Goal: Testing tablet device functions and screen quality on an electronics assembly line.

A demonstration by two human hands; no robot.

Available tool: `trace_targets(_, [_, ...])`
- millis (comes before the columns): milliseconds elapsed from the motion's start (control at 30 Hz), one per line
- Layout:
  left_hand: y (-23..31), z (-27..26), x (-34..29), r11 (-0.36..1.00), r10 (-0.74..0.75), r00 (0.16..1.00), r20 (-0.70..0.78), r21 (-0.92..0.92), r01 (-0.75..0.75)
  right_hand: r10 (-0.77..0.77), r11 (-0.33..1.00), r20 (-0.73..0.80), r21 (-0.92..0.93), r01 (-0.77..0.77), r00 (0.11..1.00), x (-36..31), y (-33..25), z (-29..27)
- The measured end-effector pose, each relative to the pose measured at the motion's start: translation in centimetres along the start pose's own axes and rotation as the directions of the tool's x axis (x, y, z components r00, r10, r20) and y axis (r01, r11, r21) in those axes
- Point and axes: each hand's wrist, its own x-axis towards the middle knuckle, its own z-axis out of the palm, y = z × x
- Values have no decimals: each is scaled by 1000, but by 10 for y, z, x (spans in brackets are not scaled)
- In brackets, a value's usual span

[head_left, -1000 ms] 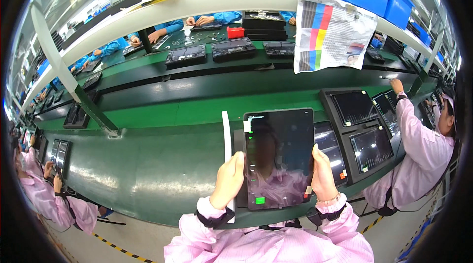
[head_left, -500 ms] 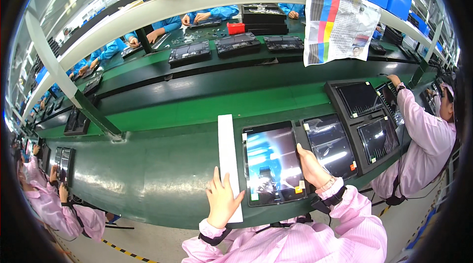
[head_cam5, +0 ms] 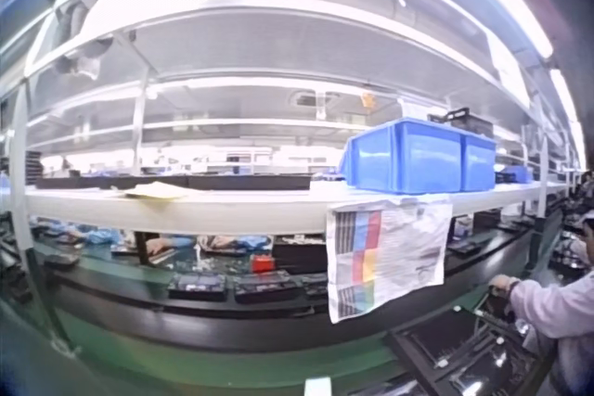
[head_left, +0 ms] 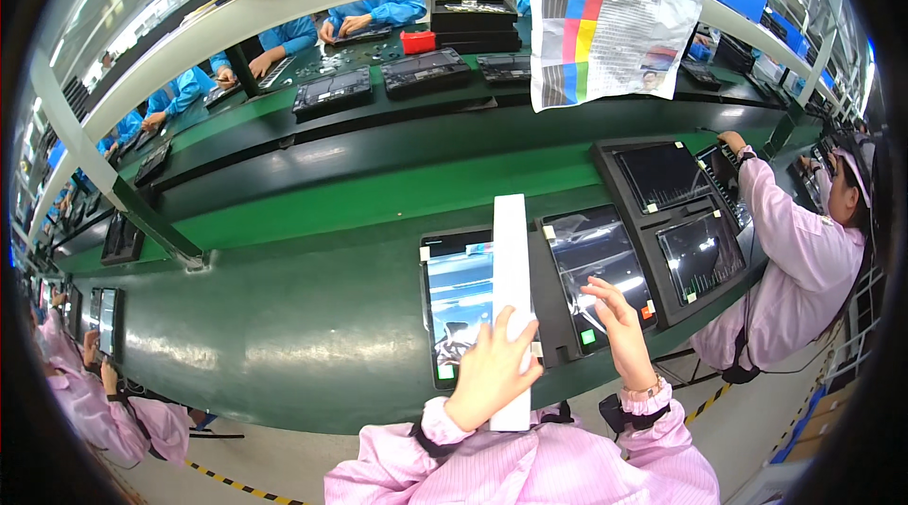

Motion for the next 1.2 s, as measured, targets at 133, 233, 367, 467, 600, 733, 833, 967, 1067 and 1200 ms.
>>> trace_targets(133, [18, 27, 22, 998, -26, 998, -58, 54, 29, -1, 1000, -44, -24, 0, 999, -7, -4, -25])
trace_targets(233, [21, 40, 28, 995, -5, 998, -61, 98, 11, -57, 995, -106, -88, 48, 993, -9, 6, -47])
trace_targets(367, [20, 37, 27, 993, 11, 995, -98, 118, 1, -158, 917, -73, -381, 119, 985, 4, 28, -77])
trace_targets(467, [11, 18, 5, 999, -20, 984, -180, 27, 26, -246, 775, -73, -614, 151, 966, 25, 40, -97])
trace_targets(600, [-27, 2, -38, 976, -216, 897, -386, -105, 189, -162, 831, -82, -550, 91, 983, 30, 39, -112])
trace_targets(733, [-56, -2, -87, 956, -287, 829, -480, -83, 283, -66, 873, -142, -488, -12, 988, 25, 53, -120])
trace_targets(833, [-58, 3, -112, 965, -223, 880, -420, 32, 260, -55, 869, -130, -494, -17, 990, 26, 54, -118])
trace_targets(967, [-52, 9, -118, 964, -215, 943, -255, 101, 248, -2, 897, -99, -439, -42, 995, 25, 55, -117])
trace_targets(1067, [-52, 13, -120, 973, -166, 956, -244, 120, 199, -23, 892, -106, -452, -27, 994, 19, 53, -119])
trace_targets(1200, [-57, 17, -121, 974, -140, 960, -242, 139, 177, -5, 855, -164, -512, -81, 986, 4, 52, -128])
